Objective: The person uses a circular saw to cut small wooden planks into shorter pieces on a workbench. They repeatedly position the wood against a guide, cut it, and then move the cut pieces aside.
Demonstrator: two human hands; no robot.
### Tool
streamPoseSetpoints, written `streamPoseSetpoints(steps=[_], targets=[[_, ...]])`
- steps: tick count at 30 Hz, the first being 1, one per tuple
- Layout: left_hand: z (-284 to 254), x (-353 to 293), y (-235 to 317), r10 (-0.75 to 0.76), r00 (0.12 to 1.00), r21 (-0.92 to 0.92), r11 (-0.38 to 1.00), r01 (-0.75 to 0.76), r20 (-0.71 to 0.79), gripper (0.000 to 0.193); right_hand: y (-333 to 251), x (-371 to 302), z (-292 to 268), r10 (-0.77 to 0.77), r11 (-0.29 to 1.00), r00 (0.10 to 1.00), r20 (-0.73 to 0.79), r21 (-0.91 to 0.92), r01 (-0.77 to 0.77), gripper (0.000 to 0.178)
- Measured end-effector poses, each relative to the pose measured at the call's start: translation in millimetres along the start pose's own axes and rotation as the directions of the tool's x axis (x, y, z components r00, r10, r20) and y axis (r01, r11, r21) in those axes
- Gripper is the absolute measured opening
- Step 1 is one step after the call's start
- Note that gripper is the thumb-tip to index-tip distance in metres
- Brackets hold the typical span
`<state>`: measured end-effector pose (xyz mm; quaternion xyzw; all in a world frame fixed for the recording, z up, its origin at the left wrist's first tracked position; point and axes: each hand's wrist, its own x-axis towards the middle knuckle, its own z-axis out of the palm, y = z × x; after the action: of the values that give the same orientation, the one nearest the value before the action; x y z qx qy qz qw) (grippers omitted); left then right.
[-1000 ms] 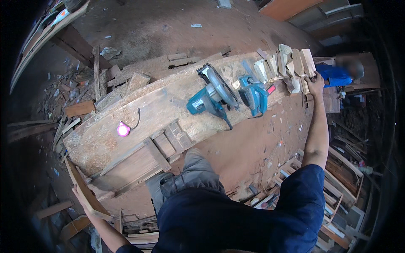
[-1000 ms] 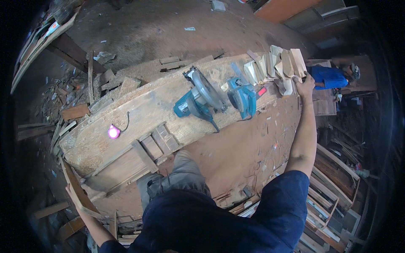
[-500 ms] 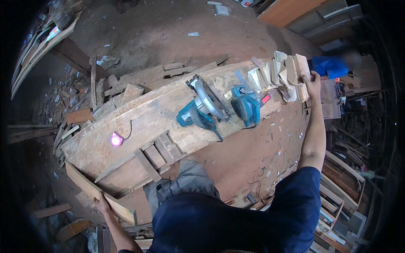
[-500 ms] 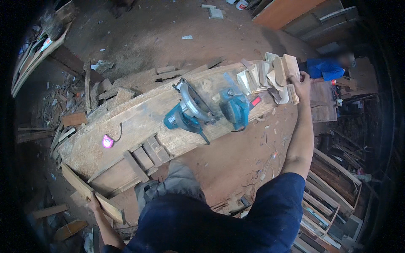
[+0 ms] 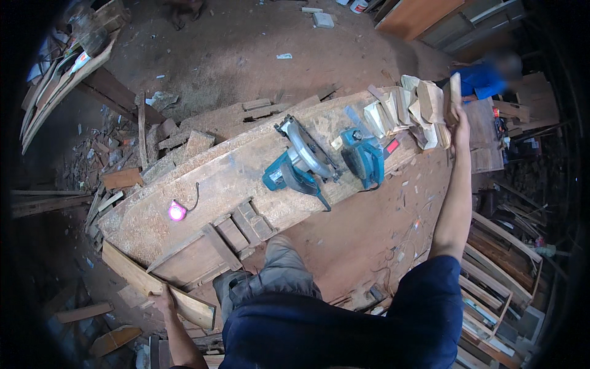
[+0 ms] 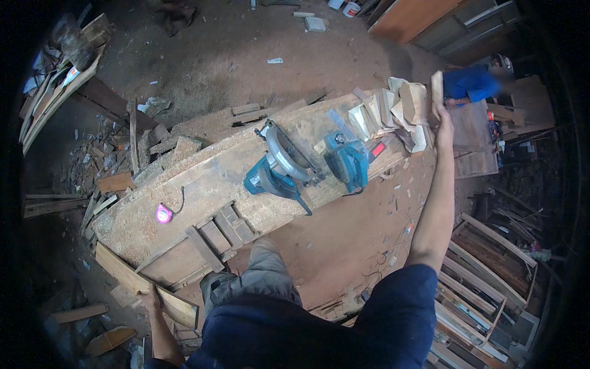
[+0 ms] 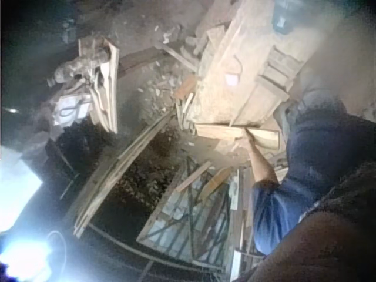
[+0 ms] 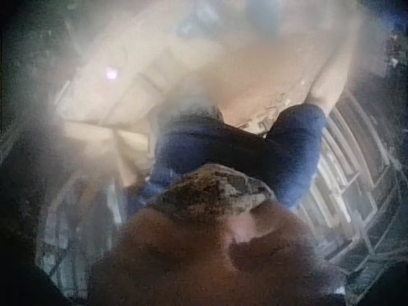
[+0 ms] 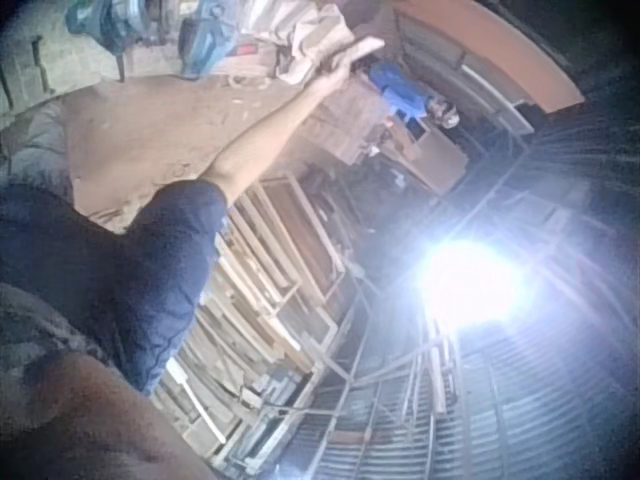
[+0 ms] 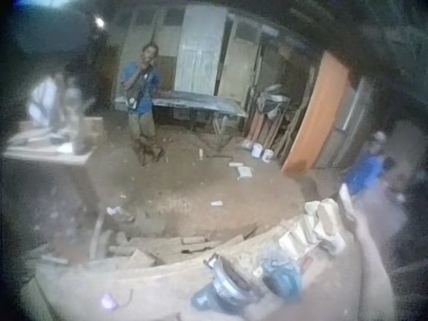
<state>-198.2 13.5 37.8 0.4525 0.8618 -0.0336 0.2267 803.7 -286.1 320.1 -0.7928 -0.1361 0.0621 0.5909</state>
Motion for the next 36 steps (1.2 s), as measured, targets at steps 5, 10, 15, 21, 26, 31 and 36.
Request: streamPoseSetpoints(steps=[5,10,15,21,26,31,36], targets=[[4.8,1.8,-8.6,0.048,0.998,-0.145,0.988,-0.043,0.034,0.116,-36.5,-85.6,49.0,0.056,0.708,0.904,0.425,0.621,-0.335,0.078],[10.0,9.4,-7.8,0.095,0.993,-0.192,0.978,-0.080,0.070,0.116,-38.1,-100.0,71.6,0.053,0.693,0.898,0.438,0.631,-0.348,0.081],[5.1,12.1,-14.3,0.083,0.997,-0.029,0.996,-0.083,0.002,0.115,-32.0,-98.9,82.8,0.069,0.694,0.921,0.384,0.645,-0.321,0.079],[8.8,-4.1,-8.7,0.106,0.991,0.038,0.994,-0.104,-0.084,0.116,-1.8,-26.8,33.2,-0.281,0.869,0.958,-0.059,-0.440,0.227,0.080],[2.3,4.8,-26.1,-0.109,0.989,-0.579,0.802,0.148,0.101,0.101,18.2,37.7,7.9,-0.302,0.418,0.947,-0.107,-0.908,0.030,0.091],[13.8,20.2,-52.4,0.009,0.887,-0.743,0.550,0.381,0.462,0.088,23.6,62.2,4.3,-0.419,-0.056,0.902,-0.107,-0.988,-0.143,0.084],[-23.3,4.3,-47.2,-0.170,0.948,-0.764,0.561,0.319,0.271,0.091,-8.5,-132.7,179.3,-0.513,0.587,0.815,0.270,-0.583,0.562,0.057]])
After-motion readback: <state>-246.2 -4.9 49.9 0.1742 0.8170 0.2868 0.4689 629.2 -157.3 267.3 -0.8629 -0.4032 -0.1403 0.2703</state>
